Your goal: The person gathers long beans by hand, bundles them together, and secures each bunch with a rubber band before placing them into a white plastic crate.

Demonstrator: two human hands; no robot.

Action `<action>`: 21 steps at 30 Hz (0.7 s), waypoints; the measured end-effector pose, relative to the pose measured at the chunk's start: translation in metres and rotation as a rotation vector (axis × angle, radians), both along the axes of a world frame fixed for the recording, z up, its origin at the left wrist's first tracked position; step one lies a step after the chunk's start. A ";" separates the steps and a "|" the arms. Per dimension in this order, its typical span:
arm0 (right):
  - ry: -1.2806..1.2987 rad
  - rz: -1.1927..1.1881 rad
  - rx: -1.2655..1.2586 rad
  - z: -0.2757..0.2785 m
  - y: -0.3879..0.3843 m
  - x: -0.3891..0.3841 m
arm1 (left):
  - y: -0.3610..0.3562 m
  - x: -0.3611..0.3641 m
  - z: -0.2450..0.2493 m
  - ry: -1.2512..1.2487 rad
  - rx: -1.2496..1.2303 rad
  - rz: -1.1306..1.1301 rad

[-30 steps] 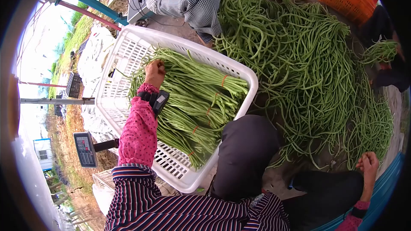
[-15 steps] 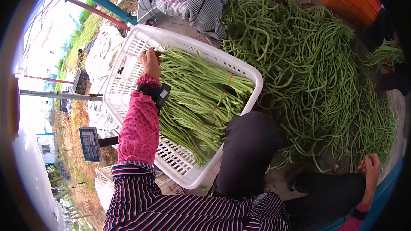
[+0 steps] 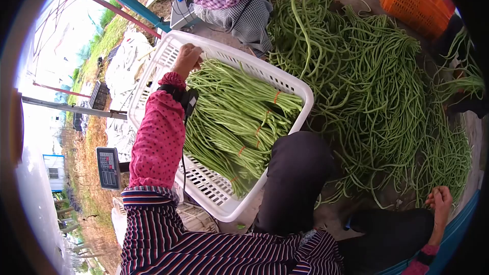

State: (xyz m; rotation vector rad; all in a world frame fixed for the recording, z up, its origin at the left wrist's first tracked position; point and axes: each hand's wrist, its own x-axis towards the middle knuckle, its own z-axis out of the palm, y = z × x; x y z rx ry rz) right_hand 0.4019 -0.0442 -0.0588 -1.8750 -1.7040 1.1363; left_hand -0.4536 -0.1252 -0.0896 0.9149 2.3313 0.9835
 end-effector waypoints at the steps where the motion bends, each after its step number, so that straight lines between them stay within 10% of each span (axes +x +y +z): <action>1: -0.003 0.001 -0.009 0.000 0.001 0.000 | 0.004 0.024 0.016 -0.067 0.112 -0.060; 8: -0.029 0.025 -0.031 0.002 0.008 -0.013 | -0.013 0.220 0.059 -0.404 0.303 -0.941; 15: -0.009 0.003 -0.025 0.001 0.004 -0.002 | -0.075 0.111 -0.083 0.198 0.030 0.096; 21: -0.018 0.018 -0.005 0.001 0.006 -0.005 | -0.096 0.051 -0.119 0.607 0.021 0.147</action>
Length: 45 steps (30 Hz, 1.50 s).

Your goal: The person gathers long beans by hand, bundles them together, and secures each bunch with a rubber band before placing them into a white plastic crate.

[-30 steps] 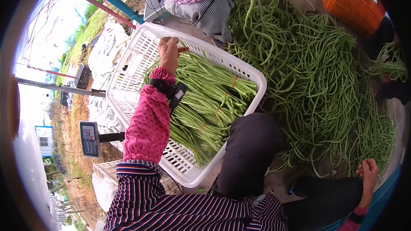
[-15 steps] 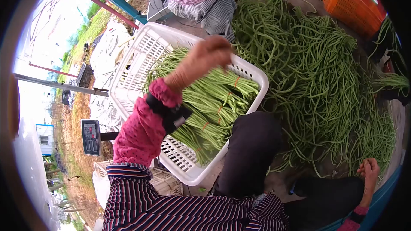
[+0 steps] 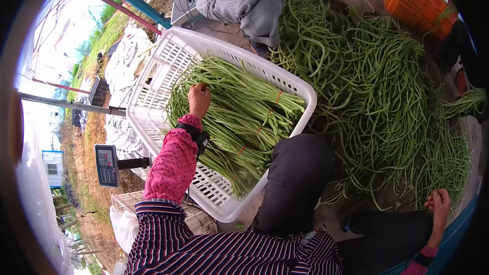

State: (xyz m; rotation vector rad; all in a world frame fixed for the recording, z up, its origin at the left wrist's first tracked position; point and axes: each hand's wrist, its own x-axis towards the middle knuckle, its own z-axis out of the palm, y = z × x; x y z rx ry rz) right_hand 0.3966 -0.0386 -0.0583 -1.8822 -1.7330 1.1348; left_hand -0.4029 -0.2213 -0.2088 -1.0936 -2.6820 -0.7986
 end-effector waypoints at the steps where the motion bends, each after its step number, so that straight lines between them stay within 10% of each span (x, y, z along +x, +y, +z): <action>1: -0.004 -0.008 -0.002 0.001 0.000 -0.002 | 0.002 -0.001 -0.002 0.002 -0.003 -0.001; 21: 0.001 -0.065 -0.061 0.047 -0.016 -0.068 | 0.020 -0.005 -0.006 0.256 -0.219 -0.265; 34: 0.159 -0.061 -0.058 0.034 -0.017 -0.056 | 0.028 -0.020 -0.015 -0.052 -0.189 -0.222; 37: 0.131 -0.056 -0.066 0.039 -0.019 -0.058 | 0.019 -0.065 -0.087 0.040 -0.086 -0.212; 45: 0.187 -0.065 -0.034 0.037 -0.018 -0.055 | 0.037 -0.047 -0.055 -0.738 0.105 0.029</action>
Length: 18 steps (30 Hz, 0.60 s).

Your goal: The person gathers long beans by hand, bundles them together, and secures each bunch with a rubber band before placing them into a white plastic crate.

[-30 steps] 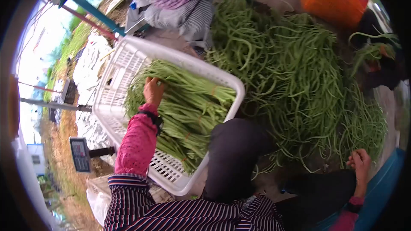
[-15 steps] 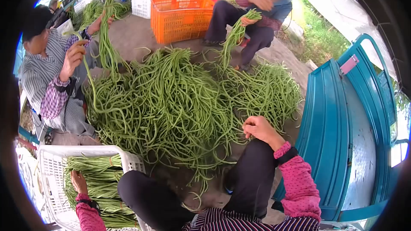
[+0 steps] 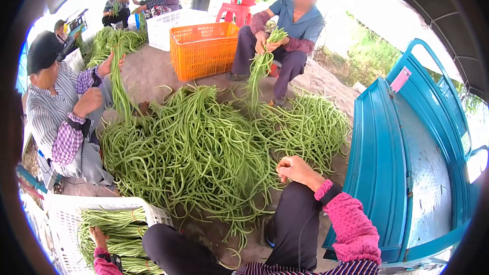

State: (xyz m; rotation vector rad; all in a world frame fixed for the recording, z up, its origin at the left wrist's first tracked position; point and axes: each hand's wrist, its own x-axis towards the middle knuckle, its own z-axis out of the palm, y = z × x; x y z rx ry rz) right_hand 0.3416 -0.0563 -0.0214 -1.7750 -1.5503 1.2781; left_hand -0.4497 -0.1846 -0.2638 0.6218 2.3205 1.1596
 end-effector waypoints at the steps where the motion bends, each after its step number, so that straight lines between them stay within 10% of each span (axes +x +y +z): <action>1: 0.008 -0.001 0.016 -0.002 0.003 0.002 | 0.002 0.002 -0.004 0.009 0.102 0.047; 5: 0.028 -0.113 0.042 0.014 0.022 0.012 | -0.004 -0.055 -0.073 0.005 0.158 -0.076; 8: -0.003 -0.285 0.044 0.055 0.048 0.014 | -0.002 -0.001 -0.008 -0.288 0.154 0.149; 18: -0.013 -0.505 0.307 0.124 0.143 0.050 | -0.002 0.000 -0.006 -0.365 0.207 0.226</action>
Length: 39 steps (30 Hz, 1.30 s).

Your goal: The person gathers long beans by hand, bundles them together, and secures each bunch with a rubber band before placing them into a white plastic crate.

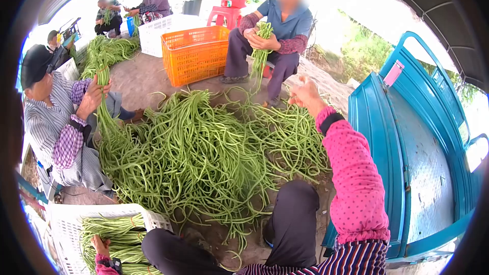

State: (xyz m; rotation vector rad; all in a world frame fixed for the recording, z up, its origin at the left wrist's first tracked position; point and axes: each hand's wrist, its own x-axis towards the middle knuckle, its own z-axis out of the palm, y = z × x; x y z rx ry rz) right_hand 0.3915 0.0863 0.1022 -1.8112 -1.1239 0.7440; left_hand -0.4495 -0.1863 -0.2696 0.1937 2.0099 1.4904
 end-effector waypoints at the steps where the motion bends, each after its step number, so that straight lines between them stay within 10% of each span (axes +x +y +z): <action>1: -0.007 -0.015 0.007 0.005 0.006 0.000 | -0.001 -0.004 -0.003 -0.008 -0.003 0.004; 18: -0.113 0.363 -0.213 -0.036 -0.062 -0.053 | 0.010 0.004 -0.009 0.581 -0.219 -0.076; 34: -0.088 0.505 -0.380 -0.134 -0.128 -0.043 | -0.007 0.002 0.008 0.544 -0.275 -0.281; 39: -0.068 0.527 -0.428 -0.140 -0.129 -0.042 | -0.016 -0.005 -0.004 0.968 -0.397 -0.446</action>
